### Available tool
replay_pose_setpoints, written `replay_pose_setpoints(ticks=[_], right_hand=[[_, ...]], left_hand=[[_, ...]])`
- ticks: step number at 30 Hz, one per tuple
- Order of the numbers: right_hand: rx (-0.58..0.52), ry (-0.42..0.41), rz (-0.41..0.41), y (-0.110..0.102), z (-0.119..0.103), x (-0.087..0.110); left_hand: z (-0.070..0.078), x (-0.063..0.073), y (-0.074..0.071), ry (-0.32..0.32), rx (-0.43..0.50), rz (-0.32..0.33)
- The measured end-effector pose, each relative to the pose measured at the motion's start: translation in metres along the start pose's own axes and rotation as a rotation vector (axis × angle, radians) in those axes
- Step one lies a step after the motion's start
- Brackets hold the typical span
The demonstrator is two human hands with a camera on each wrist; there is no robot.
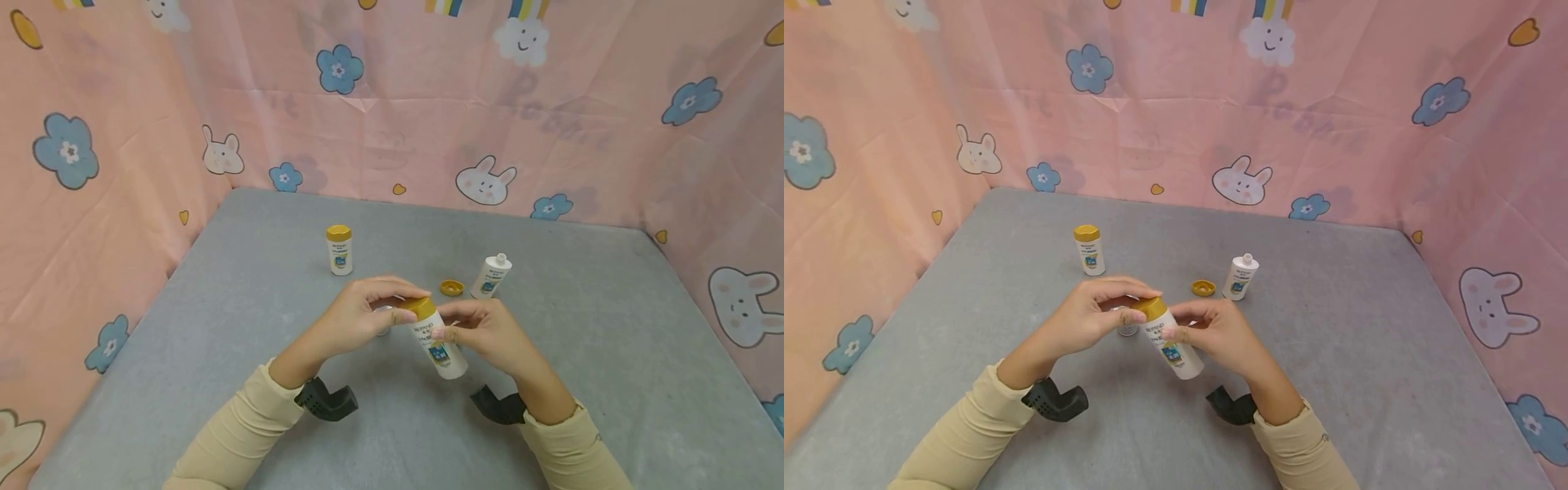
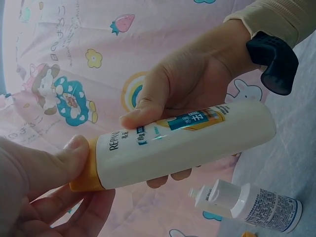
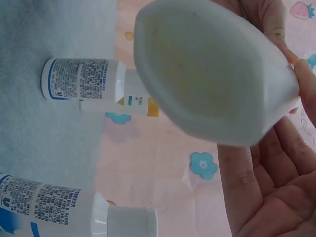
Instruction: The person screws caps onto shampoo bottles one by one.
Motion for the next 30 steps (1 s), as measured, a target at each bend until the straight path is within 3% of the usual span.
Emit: replay_pose_setpoints(ticks=[10,13,18,21,30], right_hand=[[-0.041,-0.038,-0.026,0.001,-0.001,0.000],[-0.050,-0.020,-0.014,0.000,0.000,-0.001],[-0.049,0.042,0.031,-0.004,0.003,-0.005],[-0.039,0.058,0.067,-0.007,0.002,-0.011],[0.036,0.118,0.102,-0.022,0.000,-0.052]], left_hand=[[0.004,0.000,0.002,0.032,0.055,-0.023],[-0.001,-0.001,0.001,-0.040,0.078,-0.010],[-0.017,-0.002,-0.004,-0.232,0.129,0.056],[-0.022,-0.006,-0.007,-0.285,0.153,0.087],[-0.020,-0.041,-0.023,-0.213,0.117,0.137]])
Point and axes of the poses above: each hand's wrist, its own x-axis away from the middle knuckle, its own y-axis out of the palm, z = x × y, the point moved 9 cm from there along -x, towards the middle knuckle, and after that the axes turned 12 degrees about z, right-handed, at the moved point
